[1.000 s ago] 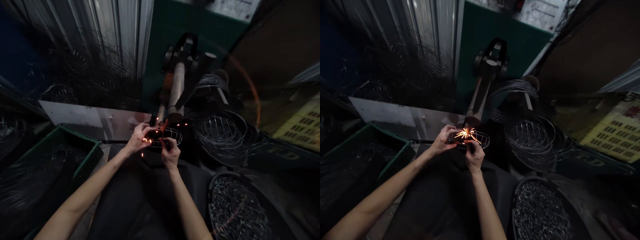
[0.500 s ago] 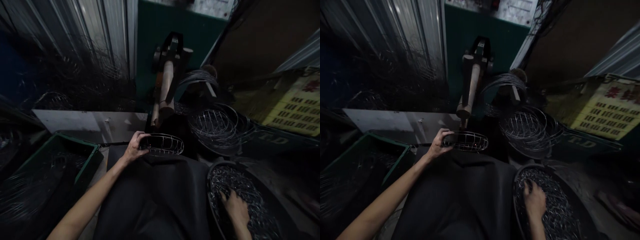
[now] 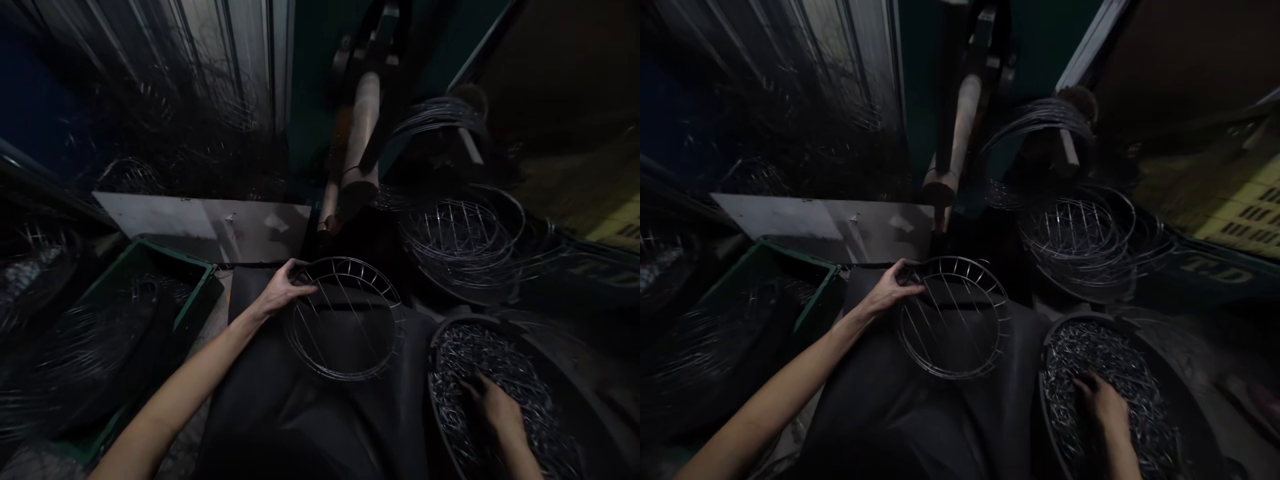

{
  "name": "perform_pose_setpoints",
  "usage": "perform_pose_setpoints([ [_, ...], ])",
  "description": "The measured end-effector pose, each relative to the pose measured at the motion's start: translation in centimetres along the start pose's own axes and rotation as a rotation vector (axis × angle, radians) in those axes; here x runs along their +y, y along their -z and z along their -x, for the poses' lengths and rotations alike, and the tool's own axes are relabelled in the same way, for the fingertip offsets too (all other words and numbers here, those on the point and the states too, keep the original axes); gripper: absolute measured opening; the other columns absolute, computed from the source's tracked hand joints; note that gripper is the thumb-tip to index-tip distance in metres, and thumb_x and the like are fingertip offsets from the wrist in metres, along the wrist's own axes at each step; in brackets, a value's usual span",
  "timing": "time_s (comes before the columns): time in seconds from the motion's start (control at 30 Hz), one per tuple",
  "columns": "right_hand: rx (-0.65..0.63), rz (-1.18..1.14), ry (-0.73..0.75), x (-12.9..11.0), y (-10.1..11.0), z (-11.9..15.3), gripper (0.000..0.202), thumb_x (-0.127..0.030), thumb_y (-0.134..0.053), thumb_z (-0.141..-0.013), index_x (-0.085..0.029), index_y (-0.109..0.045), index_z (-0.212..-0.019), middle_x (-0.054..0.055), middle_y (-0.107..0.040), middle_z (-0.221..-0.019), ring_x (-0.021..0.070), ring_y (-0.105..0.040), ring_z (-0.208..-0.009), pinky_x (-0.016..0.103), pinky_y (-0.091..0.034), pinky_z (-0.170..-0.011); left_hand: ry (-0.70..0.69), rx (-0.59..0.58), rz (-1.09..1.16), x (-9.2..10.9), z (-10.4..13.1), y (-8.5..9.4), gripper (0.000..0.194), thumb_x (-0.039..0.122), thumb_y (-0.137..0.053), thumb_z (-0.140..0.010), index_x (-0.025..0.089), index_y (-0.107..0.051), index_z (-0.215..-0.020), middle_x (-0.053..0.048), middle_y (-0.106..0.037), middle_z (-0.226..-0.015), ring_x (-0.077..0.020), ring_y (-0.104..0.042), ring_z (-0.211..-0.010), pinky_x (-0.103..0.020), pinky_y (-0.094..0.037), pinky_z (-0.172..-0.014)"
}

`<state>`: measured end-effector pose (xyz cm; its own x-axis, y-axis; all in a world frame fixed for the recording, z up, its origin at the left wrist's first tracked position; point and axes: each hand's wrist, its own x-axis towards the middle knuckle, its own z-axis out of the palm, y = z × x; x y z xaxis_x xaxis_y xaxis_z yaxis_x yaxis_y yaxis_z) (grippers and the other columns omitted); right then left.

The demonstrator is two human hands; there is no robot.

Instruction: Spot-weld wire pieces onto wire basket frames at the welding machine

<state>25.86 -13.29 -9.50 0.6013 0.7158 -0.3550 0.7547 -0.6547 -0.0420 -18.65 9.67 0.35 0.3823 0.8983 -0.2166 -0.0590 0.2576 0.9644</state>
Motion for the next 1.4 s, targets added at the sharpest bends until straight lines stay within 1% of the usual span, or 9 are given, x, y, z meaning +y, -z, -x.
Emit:
perform_pose_setpoints([
  [0.23, 0.178, 0.038, 0.115, 0.4, -2.1, 2.4, 0.043, -0.033, -0.029, -0.078, -0.013, -0.06, -0.099, 0.018, -0.063, -0.095, 0.0322, -0.062, -0.084, 0.042, -0.047, -0.076, -0.061, -0.002, -0.117, -0.7, -0.5, 0.5, 0.059, 0.026, -0.078, -0.06, 0.017, -0.051, -0.112, -0.002, -0.061, -0.089, -0.012, -0.059, -0.077, -0.026, -0.049, -0.072],
  [0.4, 0.248, -0.076, -0.098, -2.6, 0.8, 4.5, 0.048, -0.043, -0.03, -0.08, -0.011, -0.059, -0.101, 0.022, -0.064, -0.084, 0.0352, -0.063, -0.076, 0.044, -0.048, -0.068, -0.311, 0.065, -0.468, 0.9, -0.6, 0.9, 0.058, 0.02, -0.074, -0.06, 0.021, -0.054, -0.114, -0.004, -0.061, -0.105, -0.0191, -0.059, -0.096, -0.034, -0.048, -0.087],
  [0.53, 0.512, -0.327, -0.152, -7.0, 1.7, 5.4, 0.05, -0.054, -0.042, -0.077, -0.02, -0.057, -0.111, 0.017, -0.066, -0.086, 0.0335, -0.063, -0.076, 0.044, -0.049, -0.068, -0.454, 0.044, -0.67, 1.3, -0.8, 1.2, 0.056, 0.018, -0.071, -0.061, 0.023, -0.054, -0.114, -0.004, -0.059, -0.11, -0.0199, -0.058, -0.101, -0.035, -0.047, -0.091],
  [0.67, 0.554, -0.581, 0.117, -13.8, -0.7, 5.0, 0.039, -0.058, -0.05, -0.074, -0.033, -0.062, -0.101, 0.008, -0.068, -0.093, 0.0304, -0.064, -0.085, 0.042, -0.051, -0.072, -0.517, 0.049, -0.787, 0.2, -1.7, 2.0, 0.058, 0.018, -0.07, -0.06, 0.024, -0.053, -0.116, -0.004, -0.057, -0.108, -0.0201, -0.059, -0.098, -0.035, -0.05, -0.087],
  [0.8, 0.466, -0.797, 0.379, -19.3, -2.2, 4.0, 0.033, -0.058, -0.052, -0.074, -0.029, -0.066, -0.082, 0.004, -0.069, -0.081, 0.0279, -0.065, -0.075, 0.041, -0.053, -0.066, -0.546, 0.045, -0.846, -0.3, -2.2, 2.9, 0.057, 0.017, -0.067, -0.064, 0.025, -0.05, -0.118, -0.003, -0.056, -0.109, -0.0202, -0.058, -0.099, -0.034, -0.05, -0.086],
  [1.0, 0.364, -1.071, 0.621, -23.9, 1.8, 3.8, 0.036, -0.05, -0.056, -0.078, -0.019, -0.066, -0.094, 0.003, -0.068, -0.076, 0.0171, -0.062, -0.064, 0.027, -0.052, -0.056, -0.591, 0.043, -0.923, 0.3, -2.2, 3.1, 0.053, 0.017, -0.064, -0.066, 0.026, -0.052, -0.116, -0.004, -0.056, -0.104, -0.0208, -0.059, -0.095, -0.036, -0.05, -0.084],
  [1.17, 0.247, -0.891, 0.912, -29.9, 7.0, 5.6, 0.028, -0.044, -0.053, -0.082, -0.023, -0.069, -0.093, 0.001, -0.069, -0.075, 0.0162, -0.064, -0.066, 0.027, -0.052, -0.06, -0.648, 0.019, -0.982, 2.6, -0.4, 1.4, 0.052, 0.015, -0.064, -0.067, 0.028, -0.053, -0.116, -0.003, -0.056, -0.099, -0.0211, -0.058, -0.094, -0.035, -0.05, -0.083],
  [1.27, 0.392, -0.692, 1.036, -31.9, 8.7, 6.6, 0.025, -0.037, -0.054, -0.082, -0.027, -0.067, -0.101, 0.001, -0.072, -0.089, 0.0171, -0.066, -0.075, 0.027, -0.052, -0.065, -0.65, -0.006, -0.992, 3.9, 0.5, 0.2, 0.053, 0.016, -0.065, -0.067, 0.027, -0.052, -0.117, -0.004, -0.055, -0.101, -0.0222, -0.057, -0.098, -0.035, -0.049, -0.085],
  [1.4, 0.551, -0.341, 1.208, -31.9, 9.3, 6.3, 0.032, -0.025, -0.057, -0.08, -0.027, -0.063, -0.112, 0.002, -0.07, -0.102, 0.0149, -0.067, -0.071, 0.023, -0.047, -0.058, -0.601, -0.045, -1.011, 3.8, 0.2, -0.2, 0.055, 0.016, -0.068, -0.066, 0.024, -0.05, -0.118, -0.006, -0.053, -0.105, -0.0232, -0.054, -0.102, -0.037, -0.047, -0.088],
])
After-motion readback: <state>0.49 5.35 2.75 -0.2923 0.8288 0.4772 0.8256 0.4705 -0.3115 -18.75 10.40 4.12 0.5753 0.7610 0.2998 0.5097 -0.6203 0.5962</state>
